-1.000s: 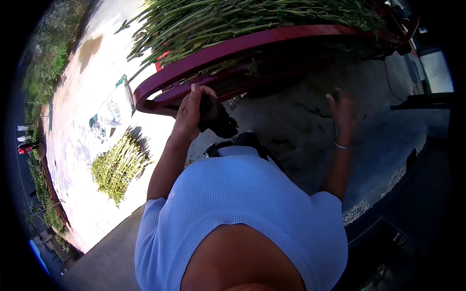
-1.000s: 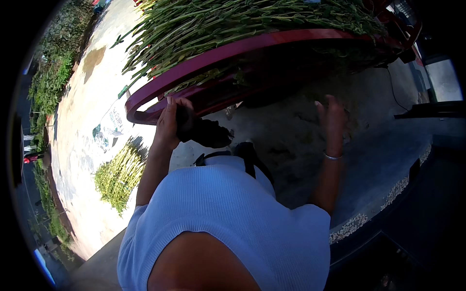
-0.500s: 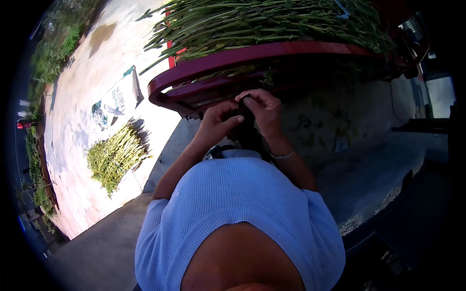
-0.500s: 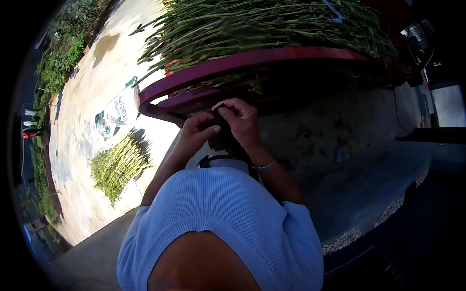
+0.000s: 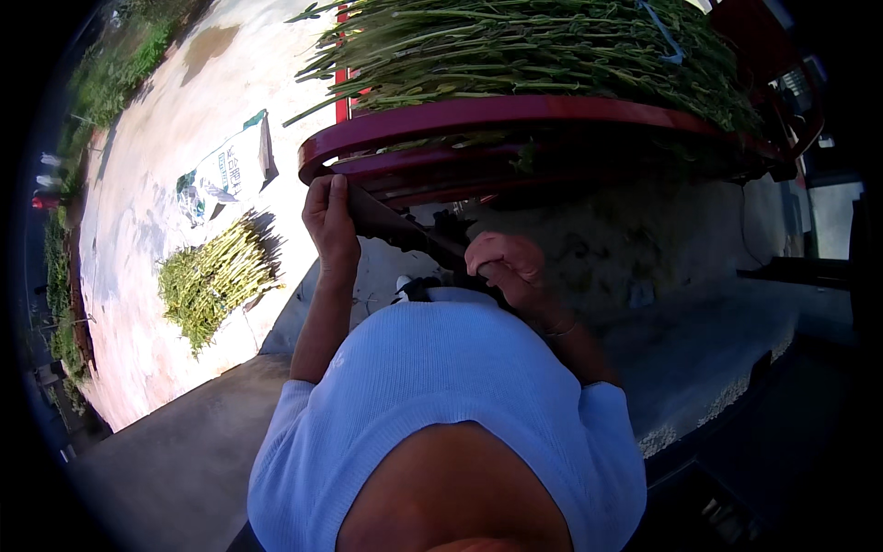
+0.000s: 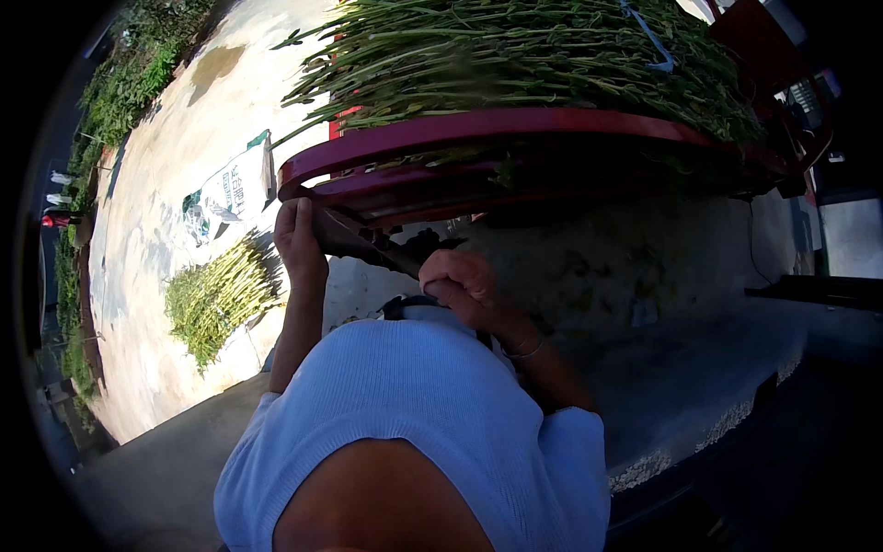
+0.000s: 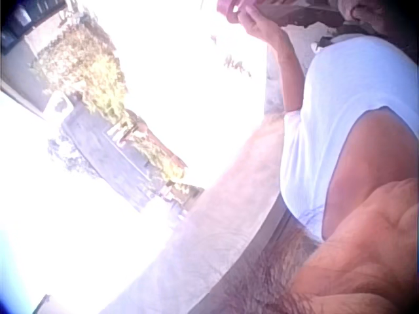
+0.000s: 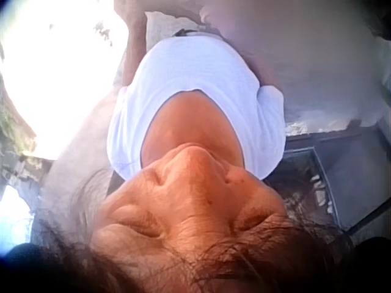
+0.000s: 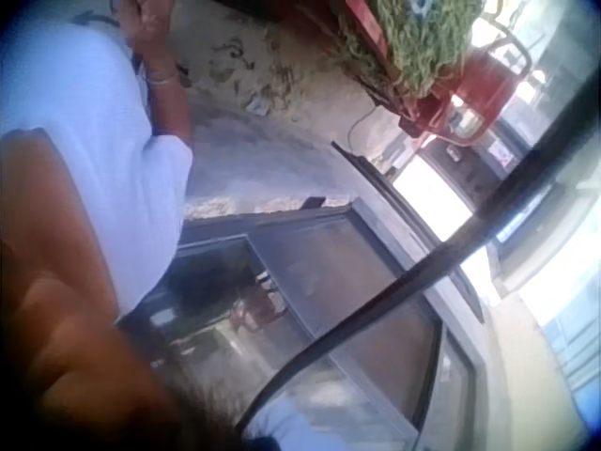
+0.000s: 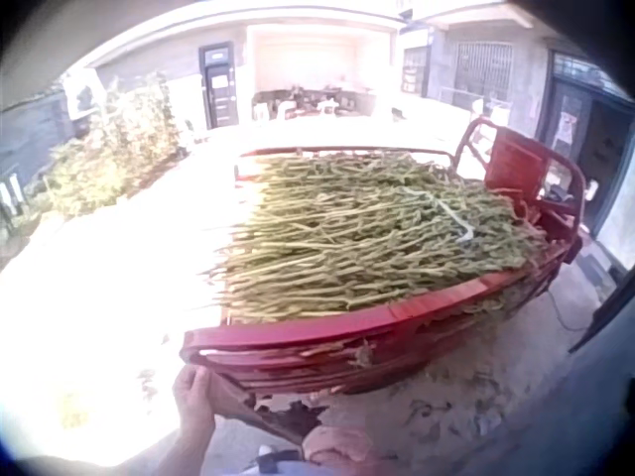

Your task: The person secures a large bundle of green leafy vegetables on the back of a red three-wheeled vehicle. They use a dark cloth to tie the cargo to the vehicle's frame, then adjust the bundle and a blue strap to ensure it is stable.

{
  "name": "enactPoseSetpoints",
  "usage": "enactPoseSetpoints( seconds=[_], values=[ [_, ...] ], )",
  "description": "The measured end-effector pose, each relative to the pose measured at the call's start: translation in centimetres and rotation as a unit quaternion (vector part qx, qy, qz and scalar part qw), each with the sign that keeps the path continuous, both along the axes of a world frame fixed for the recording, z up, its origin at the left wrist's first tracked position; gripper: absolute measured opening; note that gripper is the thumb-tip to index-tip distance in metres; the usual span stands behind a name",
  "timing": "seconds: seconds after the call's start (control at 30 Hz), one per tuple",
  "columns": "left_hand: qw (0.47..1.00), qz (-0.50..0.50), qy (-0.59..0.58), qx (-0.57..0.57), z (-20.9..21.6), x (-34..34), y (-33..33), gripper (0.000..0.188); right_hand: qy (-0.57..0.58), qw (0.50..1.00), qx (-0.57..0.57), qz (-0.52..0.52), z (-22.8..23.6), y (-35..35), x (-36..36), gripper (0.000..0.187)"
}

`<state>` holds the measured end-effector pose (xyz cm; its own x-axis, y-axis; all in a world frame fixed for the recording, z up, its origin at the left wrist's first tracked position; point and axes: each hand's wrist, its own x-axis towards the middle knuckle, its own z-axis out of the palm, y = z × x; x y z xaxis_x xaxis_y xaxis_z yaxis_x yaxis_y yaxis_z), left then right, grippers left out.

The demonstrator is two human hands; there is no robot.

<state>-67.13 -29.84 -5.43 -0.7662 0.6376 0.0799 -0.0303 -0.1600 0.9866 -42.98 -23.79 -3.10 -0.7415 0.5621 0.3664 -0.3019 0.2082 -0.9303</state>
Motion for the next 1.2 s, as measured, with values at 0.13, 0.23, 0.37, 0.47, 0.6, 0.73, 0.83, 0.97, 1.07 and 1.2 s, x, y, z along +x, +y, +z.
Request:
enactPoseSetpoints(
  seconds=[0.13, 0.23, 0.37, 0.47, 0.6, 0.73, 0.83, 0.97, 1.07, 1.2],
  values=[
    [0.934, 0.172, 0.304, -0.076, 1.8, -6.6, -3.3, 0.014, -0.360, 0.817, 0.450, -0.028, -7.2, 3.5, 7.2, 0.003],
    [0.907, 0.265, 0.315, -0.091, 3.5, -11.0, -6.0, 0.013, -0.547, 0.686, 0.474, -0.076, -17.7, 6.9, 18.6, 0.007],
    [0.840, 0.309, 0.418, -0.155, 2.7, -14.8, -7.4, 0.013, -0.629, 0.616, 0.447, -0.159, -22.2, 9.0, 26.7, 0.012],
    [0.815, 0.349, 0.424, -0.186, 2.3, -21.2, -11.2, 0.020, -0.752, 0.498, 0.386, -0.196, -23.4, 11.3, 33.5, 0.015],
    [0.735, 0.503, 0.376, -0.258, 3.0, -29.5, -19.6, 0.032, -0.877, 0.398, 0.175, -0.202, -19.8, 11.3, 40.2, 0.021],
    [0.705, 0.641, 0.158, -0.259, 4.9, -36.4, -29.3, 0.045, -0.873, 0.322, 0.042, -0.364, -16.0, 10.3, 47.6, 0.025],
    [0.743, 0.634, 0.096, -0.192, 6.3, -40.4, -36.2, 0.040, -0.913, 0.294, 0.149, -0.238, -13.1, 15.2, 59.8, 0.025],
    [0.925, 0.333, 0.163, -0.082, 6.8, -30.0, -21.0, 0.018, -0.722, 0.578, 0.371, -0.087, -17.9, 16.0, 51.5, 0.023],
    [0.985, 0.136, 0.067, -0.079, 3.8, -16.1, -13.5, 0.014, -0.442, 0.861, -0.154, -0.197, -15.3, 11.4, 23.7, 0.019],
    [0.994, -0.070, -0.046, -0.064, 0.7, -4.7, -7.3, 0.014, -0.108, 0.917, -0.381, 0.048, -9.7, 3.2, 2.5, 0.027]
  ],
)
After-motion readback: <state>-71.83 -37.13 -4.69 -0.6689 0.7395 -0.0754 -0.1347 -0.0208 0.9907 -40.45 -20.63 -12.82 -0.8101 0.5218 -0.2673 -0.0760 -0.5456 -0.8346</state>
